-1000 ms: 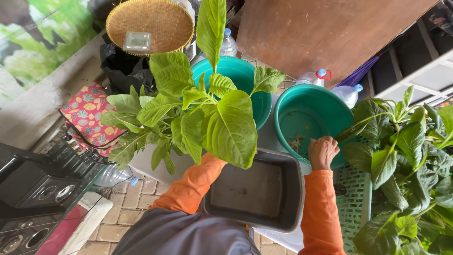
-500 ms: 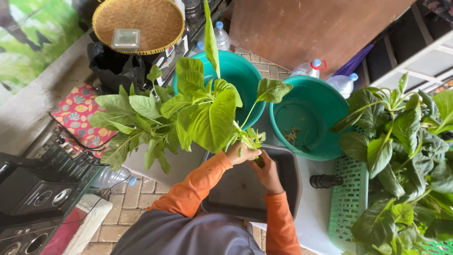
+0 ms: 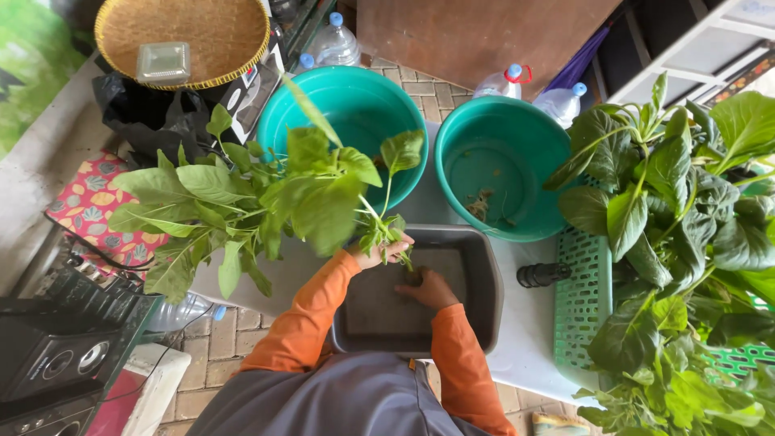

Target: The person is handling and inspecting plant seedlings, moving them between containers and a basin.

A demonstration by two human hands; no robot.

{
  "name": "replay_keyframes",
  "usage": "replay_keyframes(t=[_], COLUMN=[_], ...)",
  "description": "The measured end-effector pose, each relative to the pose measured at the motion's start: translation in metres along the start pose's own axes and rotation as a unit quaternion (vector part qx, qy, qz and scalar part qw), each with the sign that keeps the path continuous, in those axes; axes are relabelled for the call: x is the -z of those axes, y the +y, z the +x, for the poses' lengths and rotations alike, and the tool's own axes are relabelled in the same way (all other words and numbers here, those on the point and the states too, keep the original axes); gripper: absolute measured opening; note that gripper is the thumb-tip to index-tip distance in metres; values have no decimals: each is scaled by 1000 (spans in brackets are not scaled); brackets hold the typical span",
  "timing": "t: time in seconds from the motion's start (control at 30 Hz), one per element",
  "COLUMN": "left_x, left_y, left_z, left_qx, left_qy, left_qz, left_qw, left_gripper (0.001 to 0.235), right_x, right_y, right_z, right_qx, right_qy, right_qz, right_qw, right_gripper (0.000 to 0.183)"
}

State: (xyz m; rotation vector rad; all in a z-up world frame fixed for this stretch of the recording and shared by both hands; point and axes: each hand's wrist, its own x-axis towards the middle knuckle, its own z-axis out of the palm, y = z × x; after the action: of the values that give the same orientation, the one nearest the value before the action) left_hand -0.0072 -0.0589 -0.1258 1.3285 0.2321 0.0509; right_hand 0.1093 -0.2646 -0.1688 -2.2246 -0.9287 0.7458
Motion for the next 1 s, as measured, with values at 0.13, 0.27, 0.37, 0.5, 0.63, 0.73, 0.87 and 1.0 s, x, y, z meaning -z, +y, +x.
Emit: replay_keyframes(t=[0.13,0.27,0.37,0.5,0.63,0.73,0.87,1.0], left_x=[15,2,-9,-12,-1,-10,0,-4], left_y=[-56,-19,10,10,-17,-14,-35,-20], left_z=[21,9,0,-1,9,6,17,12], left_qx=[-74,-54,-14,28,-157,-113,47,46], left_qy=[34,64,103,144,156,146,85,78], left_qz=[105,123,98,73,338,243,132,117], left_qw=[991,989,990,986,915,952,986,989], left_gripper=[22,29,43,59,46,43,40,41], right_x=[-38,-9,0,-16,-6,-6,-11,-18], right_y=[98,67,19,49,36,35,56,55], right_z=[22,12,4,17,16,14,18,13], right_qx=[-16,-5,-91,10,-60,-56,-41,-41], right_qy=[23,49,-109,93,24,67,24,79], right_qz=[-227,-165,456,221,407,313,400,270], right_qw=[974,985,878,971,911,946,915,959], right_gripper=[31,31,30,27,24,23,23,27])
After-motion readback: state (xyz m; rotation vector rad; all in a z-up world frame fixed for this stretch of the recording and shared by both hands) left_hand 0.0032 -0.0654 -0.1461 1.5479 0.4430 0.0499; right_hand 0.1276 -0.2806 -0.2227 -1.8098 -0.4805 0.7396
